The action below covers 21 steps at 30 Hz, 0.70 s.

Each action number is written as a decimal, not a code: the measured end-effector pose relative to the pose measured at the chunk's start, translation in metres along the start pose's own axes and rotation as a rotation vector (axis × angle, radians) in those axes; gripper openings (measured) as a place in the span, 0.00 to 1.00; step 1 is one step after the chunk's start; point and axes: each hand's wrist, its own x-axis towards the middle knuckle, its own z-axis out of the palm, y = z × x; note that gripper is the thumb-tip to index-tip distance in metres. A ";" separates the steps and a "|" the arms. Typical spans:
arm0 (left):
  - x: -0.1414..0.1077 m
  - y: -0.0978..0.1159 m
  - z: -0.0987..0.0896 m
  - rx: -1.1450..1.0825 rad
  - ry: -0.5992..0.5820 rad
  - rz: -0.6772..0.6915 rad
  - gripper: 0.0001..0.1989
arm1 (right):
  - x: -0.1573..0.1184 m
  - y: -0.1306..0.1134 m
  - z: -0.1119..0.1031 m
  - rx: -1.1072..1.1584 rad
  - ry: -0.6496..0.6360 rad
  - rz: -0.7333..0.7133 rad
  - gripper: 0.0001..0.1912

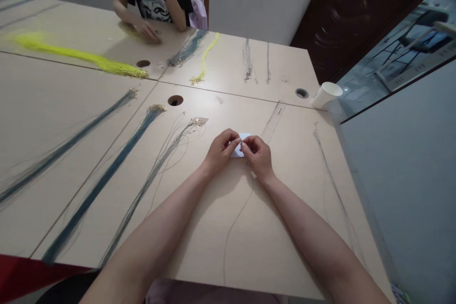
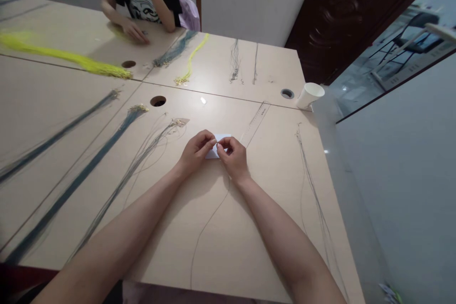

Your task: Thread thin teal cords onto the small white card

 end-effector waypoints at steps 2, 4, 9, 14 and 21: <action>0.000 0.000 0.000 0.001 0.002 -0.003 0.08 | 0.000 0.000 0.000 -0.005 -0.003 0.003 0.05; 0.000 0.000 0.000 -0.002 0.006 -0.007 0.08 | 0.000 0.000 -0.001 -0.010 -0.008 0.004 0.05; 0.000 0.000 0.000 -0.002 0.002 -0.017 0.09 | 0.000 0.000 -0.001 -0.018 -0.011 0.003 0.06; 0.000 0.000 0.000 0.010 0.006 -0.015 0.09 | -0.001 0.001 -0.001 -0.023 -0.005 -0.001 0.05; 0.000 0.001 0.000 0.021 -0.003 -0.007 0.08 | 0.000 0.000 -0.001 -0.050 -0.007 0.004 0.06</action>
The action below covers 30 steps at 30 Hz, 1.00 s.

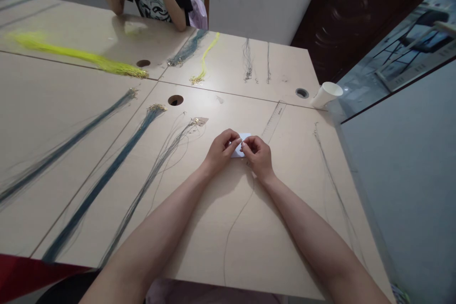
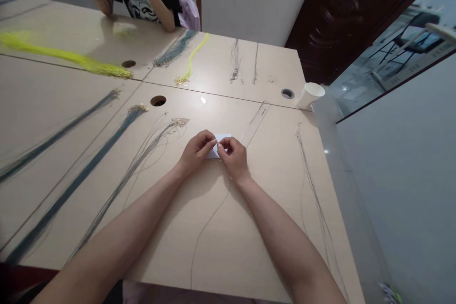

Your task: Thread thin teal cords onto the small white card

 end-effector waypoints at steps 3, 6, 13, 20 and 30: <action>0.000 0.001 0.000 0.003 -0.001 0.004 0.08 | 0.000 0.000 0.000 0.006 0.004 -0.002 0.05; 0.000 0.001 0.000 -0.003 0.006 0.000 0.08 | 0.000 0.000 0.000 0.030 0.005 -0.006 0.06; 0.000 0.001 -0.001 -0.015 0.018 -0.019 0.08 | -0.001 0.000 0.000 0.046 0.012 0.001 0.07; 0.000 0.001 -0.001 -0.012 0.022 -0.013 0.09 | -0.001 -0.001 0.000 0.046 0.014 0.001 0.06; 0.000 0.001 -0.001 -0.003 0.011 -0.013 0.09 | 0.000 0.000 0.000 0.021 0.014 0.001 0.05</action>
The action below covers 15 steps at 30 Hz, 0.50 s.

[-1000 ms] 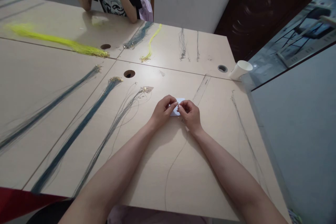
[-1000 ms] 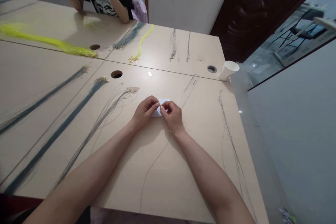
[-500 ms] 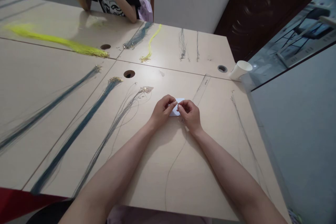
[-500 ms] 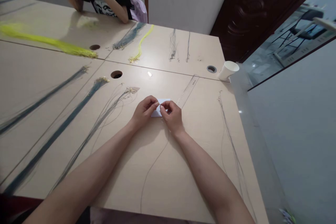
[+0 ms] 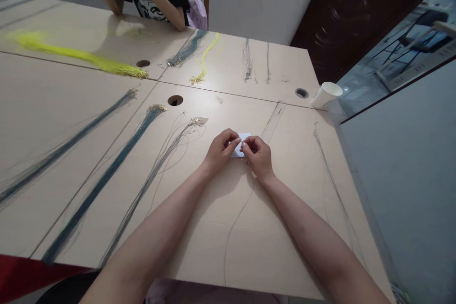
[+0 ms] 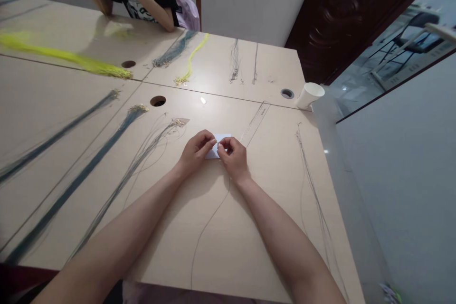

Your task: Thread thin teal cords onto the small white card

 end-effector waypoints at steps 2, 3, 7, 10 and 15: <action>0.000 0.000 0.000 0.006 -0.002 0.003 0.08 | 0.000 0.000 0.000 -0.001 0.000 -0.001 0.05; 0.000 0.000 0.000 0.011 -0.002 0.005 0.08 | 0.000 0.000 0.000 -0.004 0.001 0.001 0.05; 0.000 0.000 0.001 0.046 0.005 0.019 0.09 | 0.000 0.000 0.001 -0.015 0.011 0.011 0.05; 0.000 0.000 0.001 0.074 0.017 0.030 0.09 | 0.000 0.000 0.001 -0.011 0.013 0.008 0.05; 0.000 0.000 0.000 0.060 0.039 0.007 0.09 | 0.000 0.001 0.001 0.010 0.012 0.010 0.05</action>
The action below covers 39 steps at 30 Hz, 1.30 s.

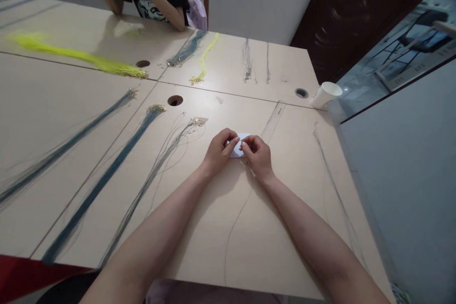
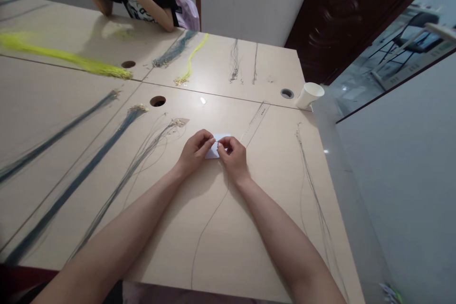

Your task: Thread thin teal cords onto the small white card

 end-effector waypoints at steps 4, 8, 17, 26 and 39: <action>0.000 0.000 -0.001 -0.019 0.002 -0.018 0.09 | 0.000 0.000 0.001 0.016 0.014 -0.011 0.05; 0.000 0.000 0.000 -0.023 0.001 -0.020 0.09 | 0.000 0.000 0.001 0.009 0.013 -0.009 0.05; 0.000 0.000 0.000 -0.025 -0.011 -0.025 0.09 | 0.000 -0.001 0.000 0.006 0.004 -0.021 0.05; 0.000 0.001 0.001 -0.055 -0.026 -0.044 0.09 | -0.001 -0.003 0.001 -0.093 0.049 -0.079 0.04; 0.001 -0.002 0.001 -0.085 -0.036 -0.066 0.09 | -0.003 -0.005 0.001 -0.238 0.102 -0.237 0.03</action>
